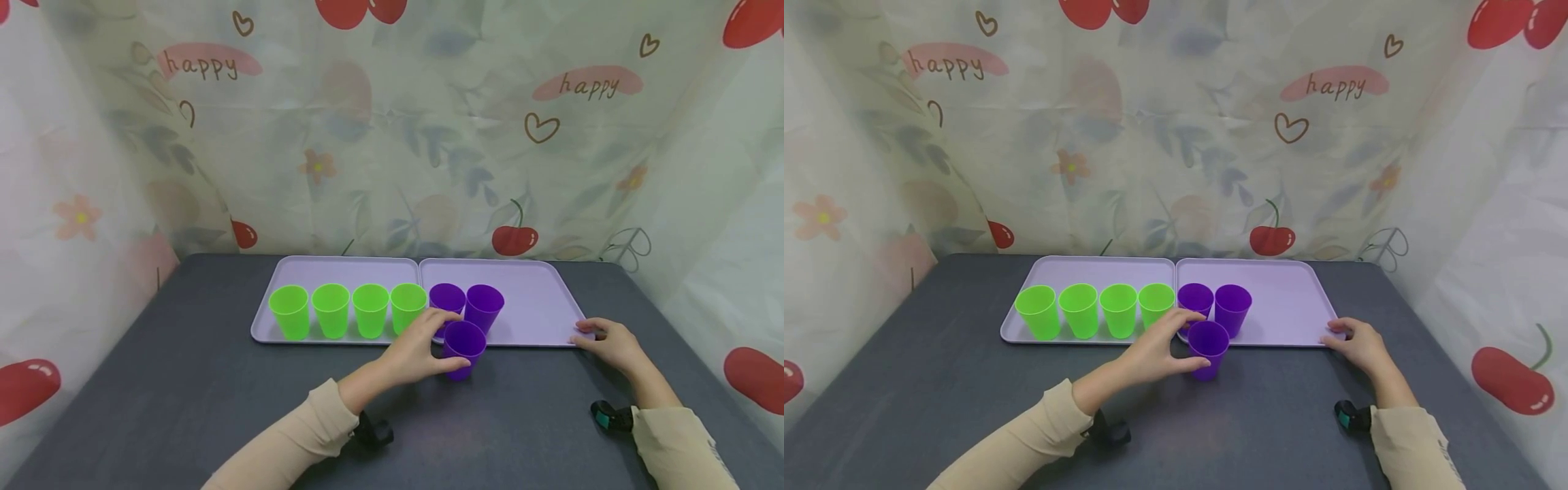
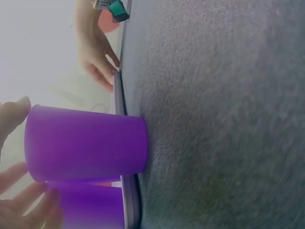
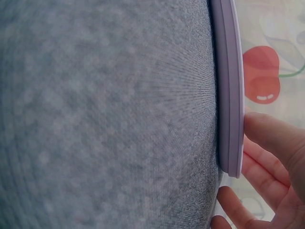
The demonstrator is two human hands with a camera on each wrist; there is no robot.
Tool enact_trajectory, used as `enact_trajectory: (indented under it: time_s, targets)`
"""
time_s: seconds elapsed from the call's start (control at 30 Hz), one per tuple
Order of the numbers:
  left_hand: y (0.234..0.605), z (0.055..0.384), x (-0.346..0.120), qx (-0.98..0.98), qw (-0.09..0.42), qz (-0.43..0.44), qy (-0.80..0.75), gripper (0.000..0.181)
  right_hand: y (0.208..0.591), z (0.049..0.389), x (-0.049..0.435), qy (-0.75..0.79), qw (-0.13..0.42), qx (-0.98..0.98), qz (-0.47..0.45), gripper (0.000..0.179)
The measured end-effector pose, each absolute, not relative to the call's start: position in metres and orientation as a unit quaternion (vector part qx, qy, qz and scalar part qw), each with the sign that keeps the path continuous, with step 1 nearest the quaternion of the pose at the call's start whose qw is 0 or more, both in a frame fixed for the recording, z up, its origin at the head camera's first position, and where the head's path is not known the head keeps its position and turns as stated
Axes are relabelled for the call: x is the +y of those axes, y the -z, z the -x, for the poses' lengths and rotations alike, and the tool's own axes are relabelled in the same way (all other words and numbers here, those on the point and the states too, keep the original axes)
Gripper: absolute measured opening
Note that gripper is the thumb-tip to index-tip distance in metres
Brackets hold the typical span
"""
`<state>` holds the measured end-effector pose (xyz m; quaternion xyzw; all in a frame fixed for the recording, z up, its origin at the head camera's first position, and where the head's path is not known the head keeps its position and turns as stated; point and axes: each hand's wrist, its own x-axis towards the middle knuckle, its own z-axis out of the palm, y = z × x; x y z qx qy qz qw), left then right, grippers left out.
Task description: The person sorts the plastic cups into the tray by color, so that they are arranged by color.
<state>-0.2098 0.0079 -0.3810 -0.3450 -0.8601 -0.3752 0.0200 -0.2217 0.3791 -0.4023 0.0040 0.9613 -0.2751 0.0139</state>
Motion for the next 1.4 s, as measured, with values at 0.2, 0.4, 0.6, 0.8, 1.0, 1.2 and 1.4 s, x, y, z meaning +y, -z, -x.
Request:
enact_trajectory:
  time_s: [0.2, 0.4, 0.6, 0.8, 1.0, 1.2, 1.4]
  targets:
    - [0.3850, 0.2077, 0.0106, -0.860, 0.018, 0.331, 0.389, 0.064, 0.4021, 0.2216, 0.3789, 0.276, 0.015, 0.961, 0.001, 0.050]
    - [0.3869, 0.2068, 0.0126, -0.859, 0.013, 0.320, 0.401, 0.064, 0.4030, 0.2219, 0.3801, 0.275, 0.019, 0.961, -0.001, 0.050]
    - [0.3858, 0.2072, 0.0148, -0.860, 0.007, 0.313, 0.404, 0.064, 0.4032, 0.2223, 0.3806, 0.277, 0.021, 0.961, -0.004, 0.051]
    - [0.3858, 0.2086, 0.0167, -0.858, 0.010, 0.317, 0.405, 0.065, 0.4034, 0.2225, 0.3806, 0.277, 0.023, 0.961, -0.007, 0.052]
    - [0.3854, 0.2093, 0.0170, -0.856, 0.008, 0.319, 0.407, 0.066, 0.4035, 0.2234, 0.3810, 0.276, 0.028, 0.961, -0.009, 0.053]
    - [0.3840, 0.2090, 0.0166, -0.853, 0.011, 0.326, 0.408, 0.063, 0.4037, 0.2232, 0.3811, 0.278, 0.030, 0.960, -0.010, 0.053]
    - [0.3828, 0.2090, 0.0160, -0.852, 0.001, 0.322, 0.414, 0.062, 0.4035, 0.2236, 0.3810, 0.278, 0.030, 0.960, -0.012, 0.053]
